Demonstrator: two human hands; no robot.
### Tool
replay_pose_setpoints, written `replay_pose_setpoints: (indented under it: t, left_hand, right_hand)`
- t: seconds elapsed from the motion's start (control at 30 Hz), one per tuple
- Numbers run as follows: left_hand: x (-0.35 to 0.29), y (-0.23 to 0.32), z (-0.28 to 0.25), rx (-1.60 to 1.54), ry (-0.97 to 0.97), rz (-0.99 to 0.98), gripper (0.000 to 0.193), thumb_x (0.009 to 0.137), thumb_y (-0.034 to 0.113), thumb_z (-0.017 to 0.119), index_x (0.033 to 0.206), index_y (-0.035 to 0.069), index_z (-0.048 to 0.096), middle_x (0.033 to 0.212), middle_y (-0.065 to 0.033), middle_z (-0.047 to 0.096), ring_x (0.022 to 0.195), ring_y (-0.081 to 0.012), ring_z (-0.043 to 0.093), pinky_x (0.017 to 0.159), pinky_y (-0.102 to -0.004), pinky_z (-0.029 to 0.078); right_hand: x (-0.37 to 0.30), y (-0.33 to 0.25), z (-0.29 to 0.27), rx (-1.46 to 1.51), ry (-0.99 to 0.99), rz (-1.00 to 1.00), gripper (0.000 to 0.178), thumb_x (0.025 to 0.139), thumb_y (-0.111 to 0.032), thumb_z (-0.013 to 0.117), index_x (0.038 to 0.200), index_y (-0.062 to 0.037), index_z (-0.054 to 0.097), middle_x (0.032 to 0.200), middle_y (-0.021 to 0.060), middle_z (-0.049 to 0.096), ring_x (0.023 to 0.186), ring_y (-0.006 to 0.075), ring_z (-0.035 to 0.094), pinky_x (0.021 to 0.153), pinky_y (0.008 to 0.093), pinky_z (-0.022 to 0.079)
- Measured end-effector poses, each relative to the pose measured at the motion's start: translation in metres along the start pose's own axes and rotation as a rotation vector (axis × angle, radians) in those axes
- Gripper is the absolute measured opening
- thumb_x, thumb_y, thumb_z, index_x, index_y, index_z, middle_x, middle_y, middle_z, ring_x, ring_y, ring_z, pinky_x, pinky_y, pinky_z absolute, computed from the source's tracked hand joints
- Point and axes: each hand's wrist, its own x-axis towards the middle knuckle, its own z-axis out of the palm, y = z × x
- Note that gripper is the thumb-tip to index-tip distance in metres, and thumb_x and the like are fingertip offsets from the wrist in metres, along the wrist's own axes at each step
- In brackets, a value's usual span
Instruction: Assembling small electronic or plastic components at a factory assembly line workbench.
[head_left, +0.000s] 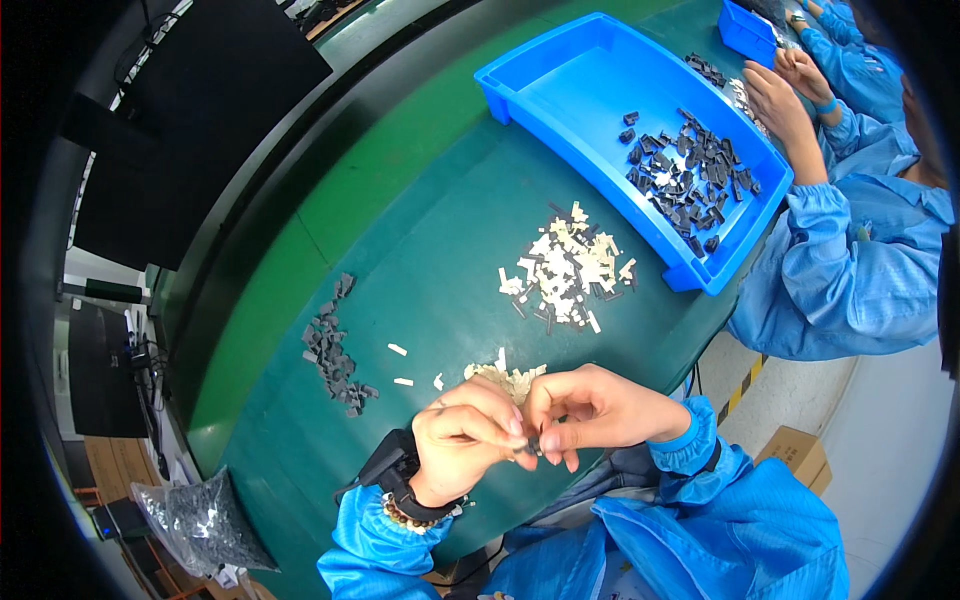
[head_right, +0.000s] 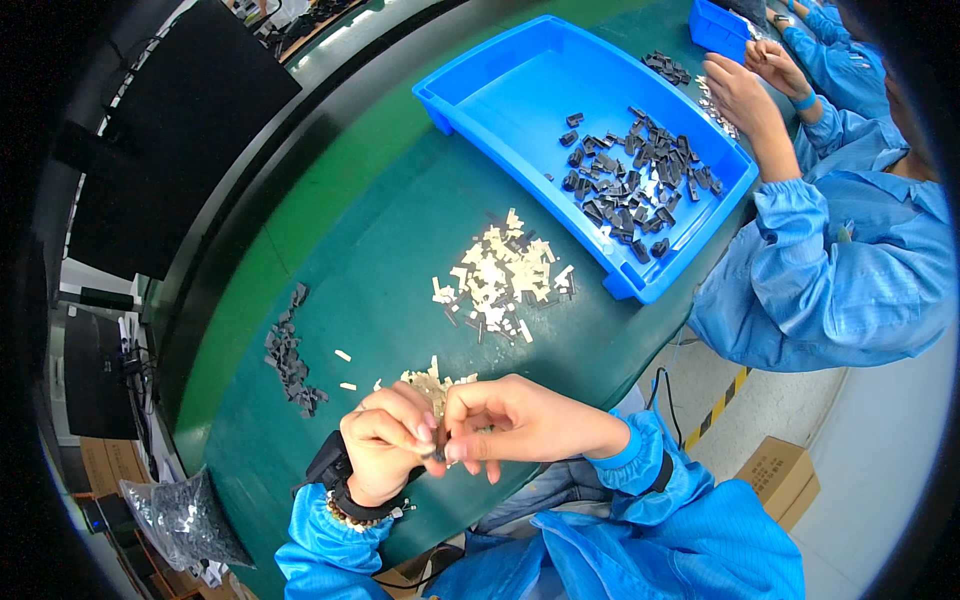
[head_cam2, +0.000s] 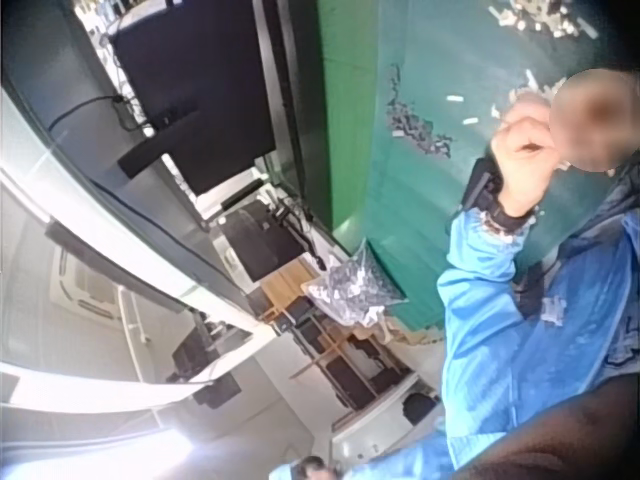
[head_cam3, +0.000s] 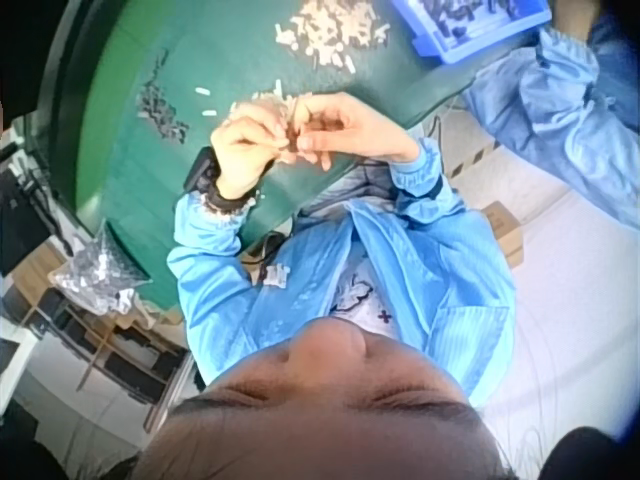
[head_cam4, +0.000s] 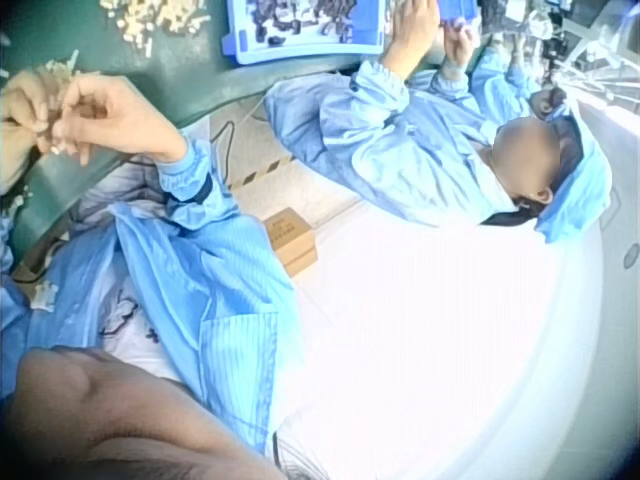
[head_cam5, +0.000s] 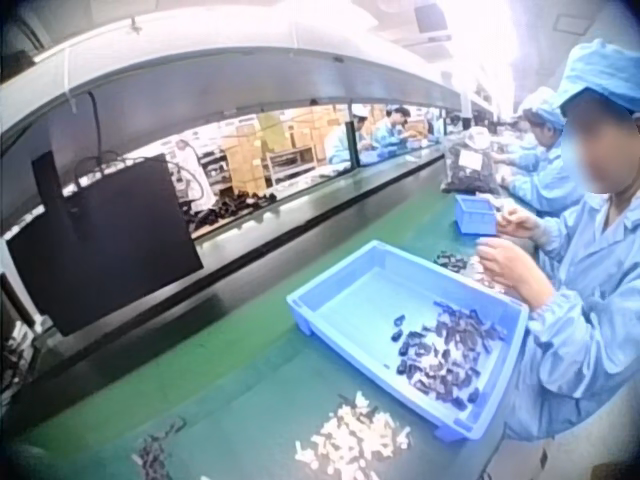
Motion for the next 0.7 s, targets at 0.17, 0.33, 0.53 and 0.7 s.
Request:
replay_pose_setpoints:
  t: [0.17, 0.33, 0.53, 0.7]
  left_hand:
    - [-0.007, -0.005, 0.006, -0.083, 0.035, -0.015, 0.022, 0.066, -0.003, 0.088, 0.074, 0.008, 0.07, 0.089, -0.0027, 0.07, 0.081, -0.0177, 0.061, 0.073, -0.0329, 0.05]
    - [-0.005, -0.01, 0.009, -0.138, 0.076, -0.005, 0.024, 0.065, 0.001, 0.089, 0.075, 0.01, 0.069, 0.089, -0.001, 0.069, 0.081, -0.0176, 0.06, 0.075, -0.0339, 0.049]
    - [-0.009, -0.01, 0.01, -0.31, 0.197, -0.089, 0.027, 0.063, 0.002, 0.091, 0.074, 0.01, 0.068, 0.088, -0.0005, 0.066, 0.081, -0.0169, 0.058, 0.073, -0.0337, 0.048]
    - [-0.008, -0.009, 0.009, -0.324, 0.234, -0.129, 0.029, 0.061, -0.002, 0.09, 0.073, 0.01, 0.067, 0.086, -0.001, 0.063, 0.083, -0.0167, 0.057, 0.074, -0.0321, 0.048]
  right_hand:
    - [0.002, -0.007, 0.0, 0.075, -0.093, 0.152, 0.01, 0.097, -0.008, 0.065, 0.1, -0.0006, 0.059, 0.099, 0.0052, 0.061, 0.081, 0.0084, 0.06, 0.065, 0.0231, 0.053]
    - [0.0, 0.011, -0.005, 0.075, -0.09, 0.018, 0.011, 0.098, -0.01, 0.065, 0.101, 0.0001, 0.061, 0.1, 0.0043, 0.06, 0.084, 0.0095, 0.057, 0.072, 0.0247, 0.049]
    - [0.002, 0.016, 0.008, -0.039, 0.25, -0.266, 0.01, 0.096, -0.009, 0.067, 0.104, -0.0024, 0.066, 0.093, 0.0008, 0.062, 0.075, 0.0064, 0.053, 0.065, 0.0234, 0.043]
    - [0.001, 0.016, 0.013, -0.566, 0.544, -0.553, 0.016, 0.082, -0.002, 0.079, 0.096, -0.0078, 0.076, 0.088, 0.0031, 0.066, 0.067, 0.0073, 0.056, 0.054, 0.022, 0.042]
